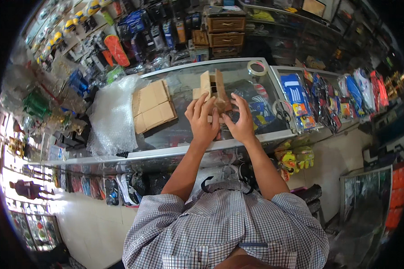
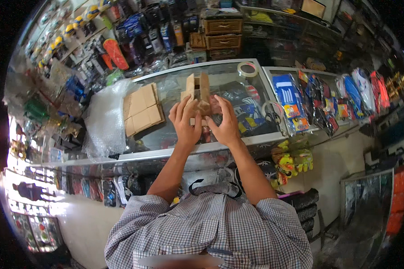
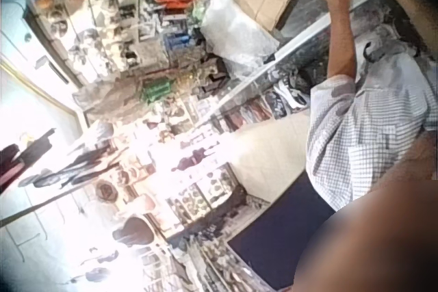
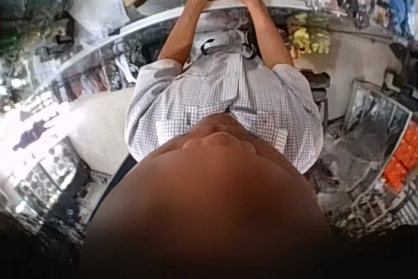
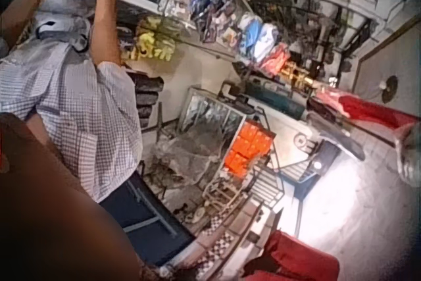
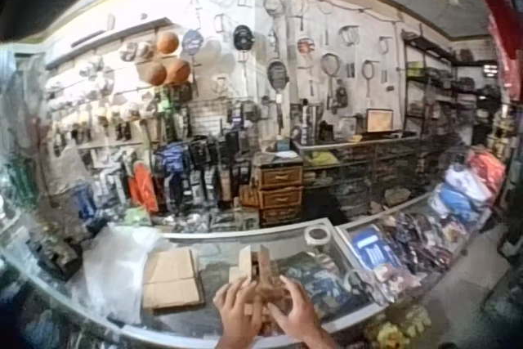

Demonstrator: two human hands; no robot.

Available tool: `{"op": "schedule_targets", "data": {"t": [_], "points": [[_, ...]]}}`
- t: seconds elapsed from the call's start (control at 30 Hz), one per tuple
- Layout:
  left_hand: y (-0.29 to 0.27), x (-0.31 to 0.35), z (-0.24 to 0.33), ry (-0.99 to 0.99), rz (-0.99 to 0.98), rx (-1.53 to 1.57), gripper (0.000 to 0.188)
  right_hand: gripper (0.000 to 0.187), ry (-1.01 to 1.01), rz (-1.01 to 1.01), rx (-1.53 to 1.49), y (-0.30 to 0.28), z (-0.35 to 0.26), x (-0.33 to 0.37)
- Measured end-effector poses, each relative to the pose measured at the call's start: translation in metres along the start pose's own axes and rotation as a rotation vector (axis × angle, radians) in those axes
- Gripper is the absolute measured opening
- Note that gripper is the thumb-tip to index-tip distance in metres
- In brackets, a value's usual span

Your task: Packing a blue product into a cardboard box with bubble wrap and adhesive tape in a sports store environment.

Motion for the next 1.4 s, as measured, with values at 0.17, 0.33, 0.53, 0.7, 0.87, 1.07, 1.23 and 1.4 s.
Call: {"op": "schedule_targets", "data": {"t": [0.17, 0.33, 0.53, 0.7, 0.87, 1.07, 1.23, 1.4], "points": [[0.012, -0.003, 0.031, 0.115, -0.132, 0.192, 0.037, 0.071, -0.059, 0.151, 0.18, -0.033, 0.002, 0.011], [0.052, -0.009, 0.061, 0.076, -0.385, 0.407, 0.031, 0.045, 0.073, 0.284, 0.495, -0.092, 0.028, 0.022], [0.12, -0.008, 0.071, -0.017, -0.616, 0.455, 0.03, 0.035, 0.278, 0.148, 0.826, -0.142, 0.054, 0.034], [0.159, -0.001, 0.07, -0.143, -0.692, 0.449, 0.023, 0.033, 0.32, 0.205, 0.738, -0.15, 0.062, 0.037], [0.175, 0.006, 0.059, -0.082, -0.631, 0.431, 0.02, 0.043, 0.272, 0.191, 0.753, -0.166, 0.061, 0.036], [0.178, 0.003, 0.064, -0.074, -0.673, 0.379, 0.016, 0.05, 0.343, 0.117, 0.78, -0.17, 0.058, 0.031], [0.18, 0.003, 0.063, -0.075, -0.703, 0.339, 0.012, 0.055, 0.35, 0.133, 0.782, -0.16, 0.067, 0.035], [0.183, 0.003, 0.051, -0.464, -0.586, 0.477, 0.008, 0.054, 0.264, 0.199, 0.745, -0.147, 0.067, 0.02]]}}
Point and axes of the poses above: each hand's wrist, its own x-axis away from the middle knuckle, its own y-axis out of the palm, z = x × y, the point moved 2 cm from there along -x, towards the middle knuckle, and after that the axes turned 6 degrees about x, right-handed, at the moved point
